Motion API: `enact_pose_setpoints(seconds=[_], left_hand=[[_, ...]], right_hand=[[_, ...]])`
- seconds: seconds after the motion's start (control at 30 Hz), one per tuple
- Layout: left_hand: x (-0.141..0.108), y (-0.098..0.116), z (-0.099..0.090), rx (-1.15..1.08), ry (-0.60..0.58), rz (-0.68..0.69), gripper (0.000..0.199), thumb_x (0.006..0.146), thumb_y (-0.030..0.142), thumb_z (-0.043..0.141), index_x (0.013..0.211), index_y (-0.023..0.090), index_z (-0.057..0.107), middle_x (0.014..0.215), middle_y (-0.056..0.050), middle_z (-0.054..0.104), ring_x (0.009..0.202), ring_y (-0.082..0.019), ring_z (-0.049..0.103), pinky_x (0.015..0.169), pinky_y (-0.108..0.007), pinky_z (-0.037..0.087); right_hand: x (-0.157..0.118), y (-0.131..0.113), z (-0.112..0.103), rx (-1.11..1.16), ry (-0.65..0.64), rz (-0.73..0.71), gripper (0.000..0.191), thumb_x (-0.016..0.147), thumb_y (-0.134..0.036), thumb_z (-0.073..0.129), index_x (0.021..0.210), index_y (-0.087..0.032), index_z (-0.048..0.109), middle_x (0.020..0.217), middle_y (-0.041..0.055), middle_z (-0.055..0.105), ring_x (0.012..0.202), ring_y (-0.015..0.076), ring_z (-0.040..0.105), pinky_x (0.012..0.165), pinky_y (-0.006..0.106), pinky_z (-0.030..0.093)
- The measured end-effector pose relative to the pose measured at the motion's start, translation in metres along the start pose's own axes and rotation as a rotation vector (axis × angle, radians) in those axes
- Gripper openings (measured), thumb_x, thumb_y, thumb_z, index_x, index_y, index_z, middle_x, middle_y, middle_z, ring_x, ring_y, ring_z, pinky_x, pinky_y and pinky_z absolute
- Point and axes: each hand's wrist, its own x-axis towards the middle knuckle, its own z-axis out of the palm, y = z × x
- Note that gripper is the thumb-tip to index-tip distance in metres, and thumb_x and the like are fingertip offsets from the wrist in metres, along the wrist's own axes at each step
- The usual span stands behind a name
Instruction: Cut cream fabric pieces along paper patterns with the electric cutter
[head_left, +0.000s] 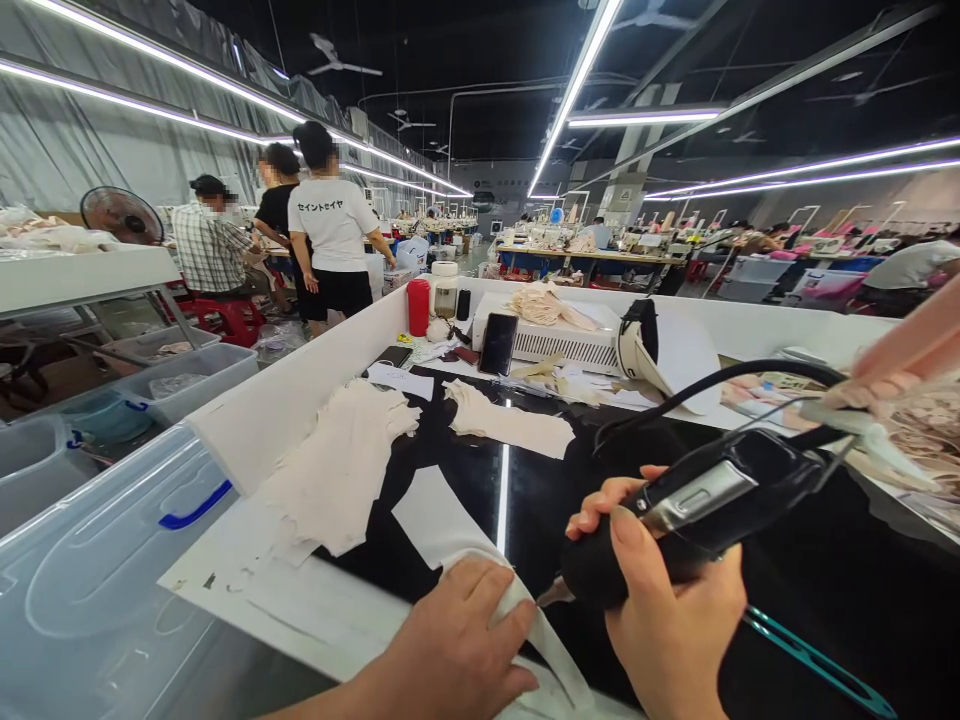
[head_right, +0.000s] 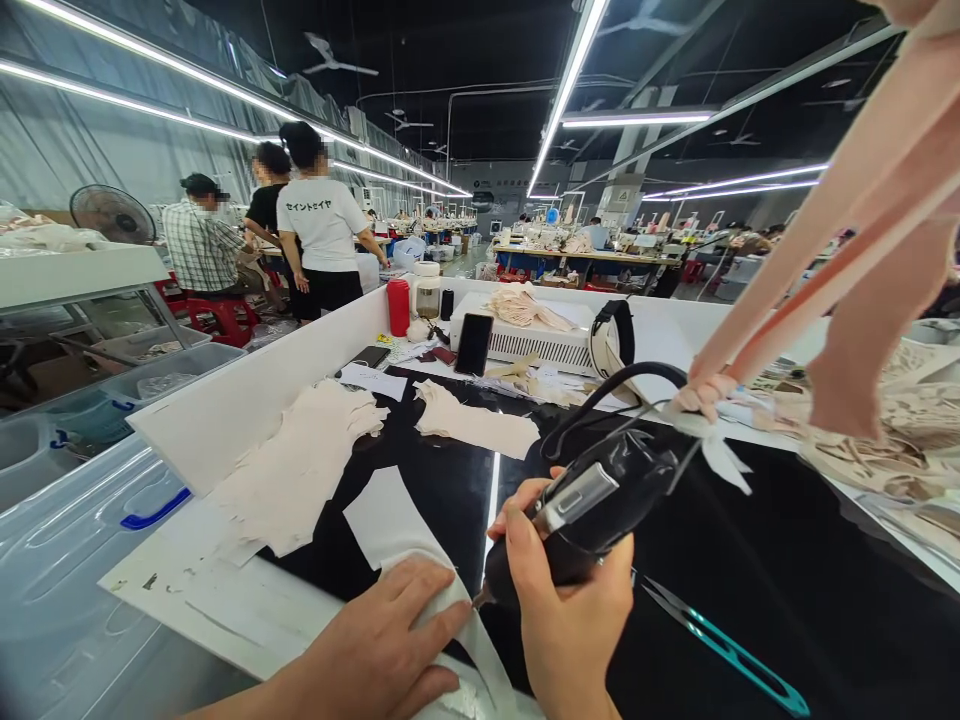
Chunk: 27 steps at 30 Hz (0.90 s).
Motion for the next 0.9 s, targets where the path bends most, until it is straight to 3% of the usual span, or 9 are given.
enact_pose_setpoints(seconds=[0.17, 0.57, 0.9], left_hand=[[-0.005, -0.003, 0.002, 0.111, -0.015, 0.046, 0.067, 0.085, 0.063, 0.08, 0.129, 0.017, 0.06, 0.126, -0.013, 0.068, 0.116, -0.031, 0.064, 0.099, -0.046, 0.056], [-0.004, -0.004, 0.007, 0.161, 0.001, 0.086, 0.064, 0.087, 0.064, 0.076, 0.126, 0.015, 0.061, 0.123, -0.013, 0.068, 0.109, -0.03, 0.065, 0.094, -0.045, 0.055], [-0.002, -0.003, 0.014, 0.152, 0.144, 0.087, 0.055, 0.091, 0.063, 0.073, 0.118, 0.016, 0.064, 0.112, -0.012, 0.07, 0.103, -0.03, 0.066, 0.087, -0.044, 0.056]], right_hand=[[-0.001, 0.001, -0.003, 0.005, -0.018, 0.01, 0.044, 0.083, -0.036, 0.087, 0.114, -0.026, 0.058, 0.082, -0.001, 0.068, 0.066, 0.0182, 0.065, 0.063, 0.035, 0.058], [0.011, 0.001, 0.015, 0.111, 0.009, 0.028, 0.047, 0.076, -0.034, 0.091, 0.111, -0.026, 0.06, 0.08, -0.0031, 0.067, 0.066, 0.0167, 0.064, 0.062, 0.031, 0.06], [0.012, 0.002, 0.018, 0.118, 0.002, 0.03, 0.045, 0.077, -0.032, 0.09, 0.11, -0.026, 0.06, 0.079, -0.0033, 0.066, 0.064, 0.0161, 0.062, 0.06, 0.03, 0.06]])
